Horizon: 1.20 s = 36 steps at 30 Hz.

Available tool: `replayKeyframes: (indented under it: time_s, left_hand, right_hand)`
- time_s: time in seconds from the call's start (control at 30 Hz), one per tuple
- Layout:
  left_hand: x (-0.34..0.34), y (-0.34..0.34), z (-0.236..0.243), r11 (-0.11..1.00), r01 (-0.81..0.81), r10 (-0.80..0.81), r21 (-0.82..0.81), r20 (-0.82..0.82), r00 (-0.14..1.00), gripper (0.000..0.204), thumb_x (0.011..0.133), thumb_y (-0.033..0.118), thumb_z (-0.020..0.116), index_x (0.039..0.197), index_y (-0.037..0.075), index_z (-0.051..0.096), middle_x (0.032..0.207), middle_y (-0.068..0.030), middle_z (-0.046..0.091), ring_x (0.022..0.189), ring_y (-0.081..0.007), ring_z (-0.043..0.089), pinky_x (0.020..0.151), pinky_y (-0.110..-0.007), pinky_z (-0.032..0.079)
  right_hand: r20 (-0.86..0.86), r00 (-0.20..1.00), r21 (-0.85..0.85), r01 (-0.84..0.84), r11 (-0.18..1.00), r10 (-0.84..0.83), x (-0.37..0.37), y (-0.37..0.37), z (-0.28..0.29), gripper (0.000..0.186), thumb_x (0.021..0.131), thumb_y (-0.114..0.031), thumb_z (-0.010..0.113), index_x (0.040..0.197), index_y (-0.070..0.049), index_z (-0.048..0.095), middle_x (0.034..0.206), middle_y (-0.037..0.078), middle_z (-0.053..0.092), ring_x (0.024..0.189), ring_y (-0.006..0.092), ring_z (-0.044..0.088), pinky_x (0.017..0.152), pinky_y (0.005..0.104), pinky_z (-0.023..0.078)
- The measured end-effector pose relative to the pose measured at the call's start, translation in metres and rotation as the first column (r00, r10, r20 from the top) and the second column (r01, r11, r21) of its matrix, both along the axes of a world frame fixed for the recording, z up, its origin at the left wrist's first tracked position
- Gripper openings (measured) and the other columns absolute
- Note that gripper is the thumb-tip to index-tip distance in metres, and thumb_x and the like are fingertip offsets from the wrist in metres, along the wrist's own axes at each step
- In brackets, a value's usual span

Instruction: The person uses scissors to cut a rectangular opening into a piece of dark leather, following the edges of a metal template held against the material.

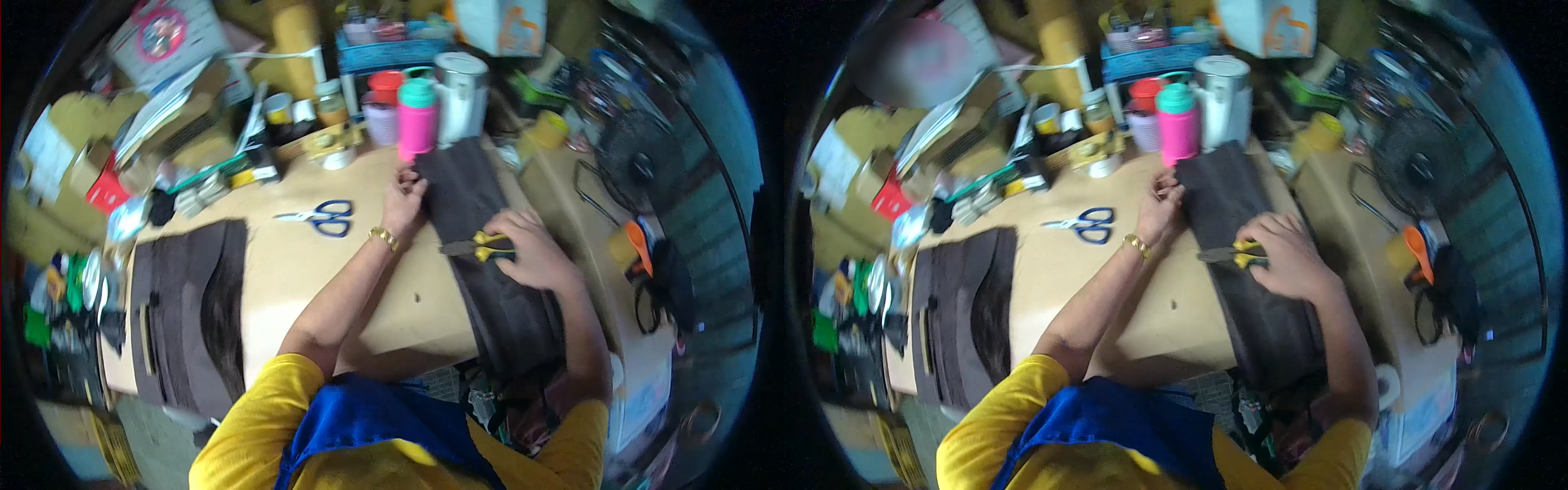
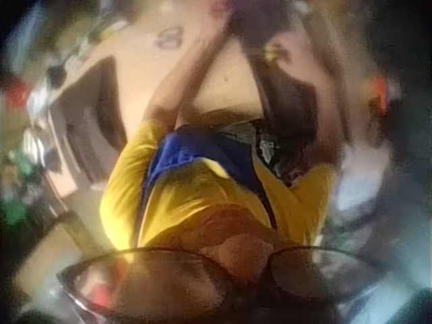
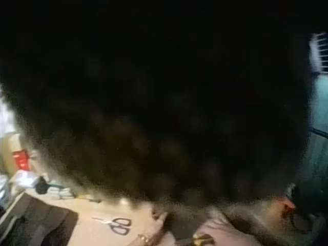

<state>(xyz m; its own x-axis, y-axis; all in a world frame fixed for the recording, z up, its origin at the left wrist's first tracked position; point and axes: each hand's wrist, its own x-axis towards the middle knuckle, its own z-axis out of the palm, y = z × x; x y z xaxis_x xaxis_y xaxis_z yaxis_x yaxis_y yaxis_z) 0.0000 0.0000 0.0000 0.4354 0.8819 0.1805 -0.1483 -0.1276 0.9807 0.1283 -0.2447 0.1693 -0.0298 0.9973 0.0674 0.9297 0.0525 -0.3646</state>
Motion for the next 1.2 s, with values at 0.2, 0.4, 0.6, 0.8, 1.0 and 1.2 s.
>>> replayKeyframes:
  time_s: [0.2,0.4,0.6,0.8,1.0,1.2]
  left_hand:
    - [-0.202,-0.093,0.047,0.922,0.145,0.051,0.360,-0.483,0.874,0.014,0.086,0.005,0.062,0.099,0.003,0.062,0.097,-0.0114,0.064,0.085,-0.0232,0.064,0.076,-0.031,0.052]
    - [-0.345,-0.174,0.035,0.855,-0.051,0.393,0.516,-0.581,0.713,0.028,0.078,0.008,0.066,0.105,0.005,0.060,0.120,-0.0142,0.056,0.104,-0.0303,0.056,0.089,-0.040,0.045]
    - [-0.346,-0.171,0.029,0.797,-0.004,0.424,0.604,-0.555,0.716,0.029,0.078,0.009,0.060,0.106,0.006,0.057,0.116,-0.0134,0.053,0.110,-0.0314,0.051,0.094,-0.043,0.040]
    - [-0.353,-0.172,0.027,0.818,-0.010,0.392,0.575,-0.545,0.741,0.028,0.078,0.009,0.059,0.105,0.006,0.056,0.114,-0.0116,0.052,0.110,-0.0290,0.051,0.096,-0.043,0.039]
    - [-0.359,-0.169,0.021,0.824,-0.023,0.368,0.566,-0.504,0.781,0.028,0.077,0.011,0.060,0.104,0.006,0.057,0.113,-0.0110,0.051,0.112,-0.0298,0.048,0.097,-0.044,0.037]
    - [-0.363,-0.168,0.019,0.852,-0.017,0.298,0.523,-0.456,0.839,0.023,0.073,0.010,0.063,0.095,0.005,0.062,0.110,-0.0109,0.050,0.113,-0.0292,0.046,0.100,-0.042,0.032]
  right_hand:
    - [-0.437,0.808,0.124,-0.380,0.917,0.394,-0.075,-0.082,0.109,0.025,0.067,-0.004,0.068,0.090,-0.007,0.060,0.101,0.012,0.060,0.104,0.0264,0.055,0.086,0.0369,0.043]
    - [-0.314,0.800,0.233,-0.456,0.859,0.511,-0.128,-0.065,0.114,0.023,0.069,-0.002,0.067,0.090,-0.007,0.059,0.099,0.011,0.060,0.100,0.0246,0.055,0.084,0.0354,0.043]
    - [-0.278,0.784,0.296,-0.479,0.826,0.554,-0.172,-0.041,0.115,0.021,0.070,-0.001,0.066,0.089,-0.006,0.059,0.098,0.010,0.059,0.097,0.0229,0.055,0.083,0.0340,0.043]
    - [-0.261,0.754,0.339,-0.513,0.789,0.603,-0.218,-0.027,0.108,0.019,0.072,0.000,0.065,0.089,-0.005,0.059,0.096,0.010,0.059,0.094,0.0211,0.055,0.081,0.0325,0.044]
    - [-0.228,0.762,0.394,-0.497,0.773,0.606,-0.260,-0.032,0.103,0.017,0.073,0.002,0.063,0.088,-0.005,0.058,0.094,0.009,0.059,0.090,0.0194,0.055,0.080,0.0311,0.044]
    - [-0.181,0.818,0.473,-0.415,0.777,0.547,-0.293,-0.049,0.109,0.015,0.075,0.003,0.062,0.087,-0.004,0.058,0.092,0.008,0.058,0.087,0.0176,0.056,0.078,0.0296,0.044]
